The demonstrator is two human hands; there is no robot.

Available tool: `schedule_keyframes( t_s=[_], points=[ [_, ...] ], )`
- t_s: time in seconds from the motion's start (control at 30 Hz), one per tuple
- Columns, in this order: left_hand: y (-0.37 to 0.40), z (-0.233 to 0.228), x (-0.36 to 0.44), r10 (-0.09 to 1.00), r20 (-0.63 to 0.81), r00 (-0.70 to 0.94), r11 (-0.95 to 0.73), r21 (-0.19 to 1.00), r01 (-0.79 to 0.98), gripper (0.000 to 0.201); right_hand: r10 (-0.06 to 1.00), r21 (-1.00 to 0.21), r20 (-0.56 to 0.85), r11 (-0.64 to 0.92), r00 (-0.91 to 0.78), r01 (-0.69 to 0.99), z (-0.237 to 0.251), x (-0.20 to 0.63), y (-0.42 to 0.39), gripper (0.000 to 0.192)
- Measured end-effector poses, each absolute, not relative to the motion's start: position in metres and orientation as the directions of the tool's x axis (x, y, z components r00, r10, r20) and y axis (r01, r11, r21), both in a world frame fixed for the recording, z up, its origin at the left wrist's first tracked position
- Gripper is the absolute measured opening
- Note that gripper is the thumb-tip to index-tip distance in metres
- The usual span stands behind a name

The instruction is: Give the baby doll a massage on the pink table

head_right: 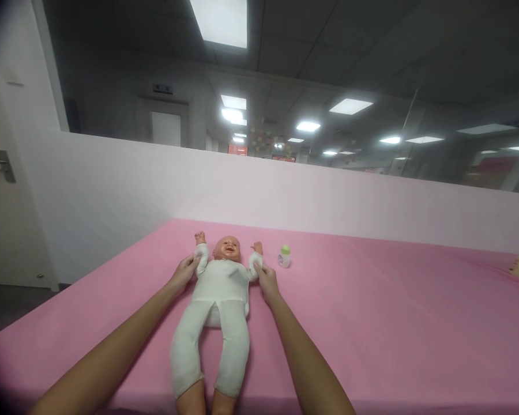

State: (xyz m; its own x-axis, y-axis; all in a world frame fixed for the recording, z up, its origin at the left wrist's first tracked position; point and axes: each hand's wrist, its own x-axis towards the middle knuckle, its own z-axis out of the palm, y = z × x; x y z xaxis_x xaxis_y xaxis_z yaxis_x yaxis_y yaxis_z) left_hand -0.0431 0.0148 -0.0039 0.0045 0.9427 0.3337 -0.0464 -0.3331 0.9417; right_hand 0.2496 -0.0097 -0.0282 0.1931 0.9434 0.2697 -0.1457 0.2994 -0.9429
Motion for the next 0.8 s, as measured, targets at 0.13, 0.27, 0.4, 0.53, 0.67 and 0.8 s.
schedule_keyframes(
  t_s=[0.13,0.27,0.4,0.53,0.67,0.8],
  points=[
    [0.0128,-0.0024,-0.0422,0.942,0.334,0.002,-0.334,0.942,-0.030,0.046,0.942,-0.944,0.273,0.301,0.193,-0.133,-0.0280,0.2499,-0.0094,0.049],
    [0.0115,-0.0023,-0.0420,0.953,0.303,-0.007,-0.303,0.953,-0.008,0.053,0.950,-0.946,0.242,0.276,0.199,-0.168,-0.0278,0.2495,-0.0091,0.048],
    [0.0106,-0.0013,-0.0413,0.938,0.347,0.003,-0.347,0.937,-0.040,0.049,0.943,-0.938,0.265,0.301,0.202,-0.172,-0.0272,0.2492,-0.0089,0.048],
    [0.0100,-0.0005,-0.0407,0.950,0.312,0.016,-0.311,0.950,-0.030,0.053,0.954,-0.948,0.228,0.263,0.195,-0.179,-0.0276,0.2495,-0.0081,0.049],
    [0.0109,-0.0009,-0.0405,0.946,0.325,0.012,-0.324,0.946,-0.030,0.058,0.947,-0.940,0.260,0.292,0.189,-0.174,-0.0283,0.2496,-0.0077,0.043],
    [0.0112,-0.0022,-0.0395,0.938,0.346,0.006,-0.346,0.938,-0.023,0.057,0.946,-0.939,0.277,0.303,0.167,-0.162,-0.0288,0.2493,-0.0074,0.044]
  ],
)
